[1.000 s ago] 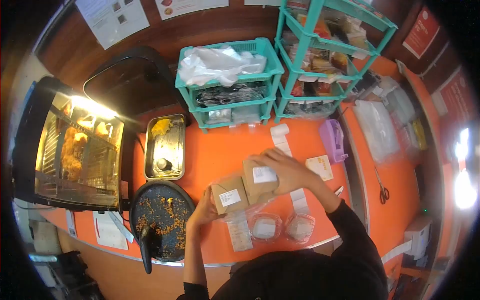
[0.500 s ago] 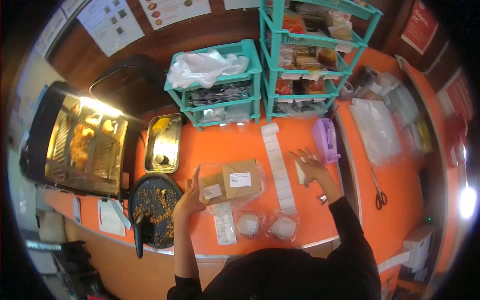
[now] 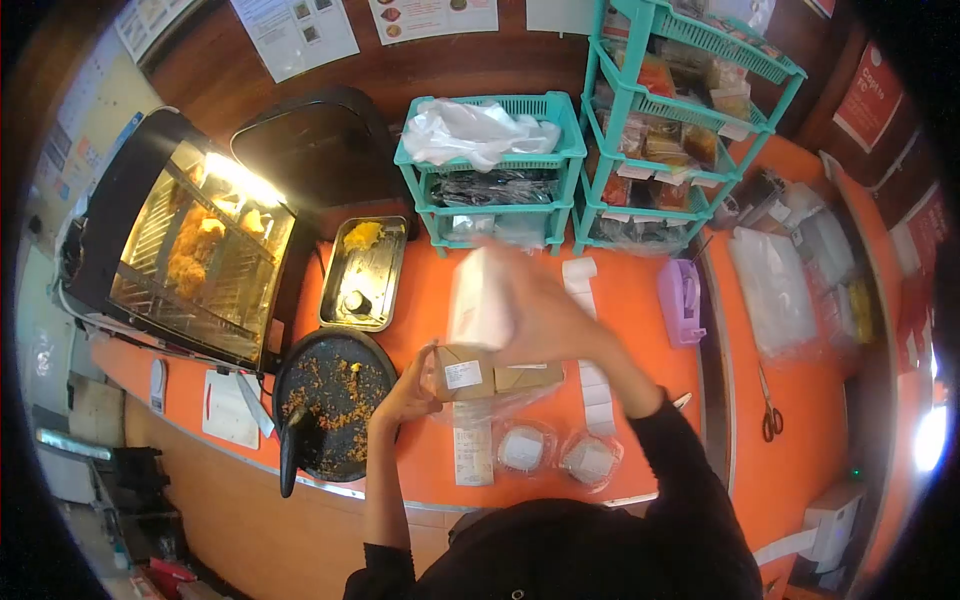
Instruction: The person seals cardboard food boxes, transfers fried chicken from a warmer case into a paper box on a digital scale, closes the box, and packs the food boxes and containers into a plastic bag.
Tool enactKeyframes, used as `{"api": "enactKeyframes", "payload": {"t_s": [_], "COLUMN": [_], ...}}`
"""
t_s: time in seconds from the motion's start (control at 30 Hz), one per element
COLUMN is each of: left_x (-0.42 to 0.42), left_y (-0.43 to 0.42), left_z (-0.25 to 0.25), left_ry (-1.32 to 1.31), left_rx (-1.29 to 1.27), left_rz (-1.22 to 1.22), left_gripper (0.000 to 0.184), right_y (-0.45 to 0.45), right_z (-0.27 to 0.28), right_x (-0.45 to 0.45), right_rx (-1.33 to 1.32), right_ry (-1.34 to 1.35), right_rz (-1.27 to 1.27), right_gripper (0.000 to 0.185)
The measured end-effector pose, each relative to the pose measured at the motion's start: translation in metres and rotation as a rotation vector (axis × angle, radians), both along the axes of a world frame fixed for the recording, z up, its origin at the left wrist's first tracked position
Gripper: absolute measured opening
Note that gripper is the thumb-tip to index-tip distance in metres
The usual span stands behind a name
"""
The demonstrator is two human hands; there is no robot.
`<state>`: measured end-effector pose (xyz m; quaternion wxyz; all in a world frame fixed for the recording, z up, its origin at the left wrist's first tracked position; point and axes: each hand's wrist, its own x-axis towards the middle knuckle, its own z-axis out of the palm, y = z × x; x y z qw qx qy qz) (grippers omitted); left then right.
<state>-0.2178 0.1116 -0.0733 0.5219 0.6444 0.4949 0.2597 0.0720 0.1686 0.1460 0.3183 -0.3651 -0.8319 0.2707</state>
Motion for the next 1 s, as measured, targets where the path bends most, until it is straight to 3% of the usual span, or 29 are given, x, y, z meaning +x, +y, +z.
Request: {"api": "enactKeyframes", "payload": {"t_s": [0.03,0.2,0.27,0.4,0.53,0.63,0.67,0.8,0.9,1.0], "left_x": [-0.004,-0.003,0.000,-0.014,-0.012,-0.002,0.007,0.031,0.076,0.095], "left_y": [-0.001,0.005,0.005,0.016,0.009,0.002,-0.004,-0.013,-0.028,-0.030], "left_z": [-0.003,0.016,0.014,-0.004,-0.001,0.024,0.043,0.103,0.157,0.157], "left_ry": [-0.177,-0.100,-0.323,-0.261,-0.186,-0.010,0.239,0.658,0.771,0.746], "left_rx": [-0.286,-0.119,-0.126,-0.371,-0.256,0.066,0.054,0.179,0.189,0.239], "left_rz": [0.056,-0.101,-0.032,-0.153,-0.188,-0.155,-0.054,0.098,0.138,0.165], "left_gripper": [0.092,0.099,0.103,0.122,0.122,0.115,0.115,0.112,0.108,0.118], "right_y": [-0.003,-0.018,-0.023,-0.030,-0.032,-0.035,-0.035,-0.035,-0.036,-0.036], "right_z": [-0.007,-0.076,-0.102,-0.122,-0.129,-0.135,-0.137,-0.154,-0.153,-0.131], "right_x": [-0.028,-0.081,-0.080,-0.080,-0.079,-0.075,-0.073,-0.072,-0.066,-0.048], "right_rx": [-0.012,-0.017,0.089,0.123,0.127,0.137,0.117,0.176,0.284,0.274], "right_ry": [-0.026,-0.238,-0.308,-0.423,-0.528,-0.542,-0.501,-0.469,-0.483,-0.571], "right_rz": [0.028,0.145,0.096,0.137,0.107,0.088,0.086,0.077,0.060,0.074], "right_gripper": [0.109,0.109,0.112,0.114,0.114,0.113,0.110,0.103,0.095,0.095]}}
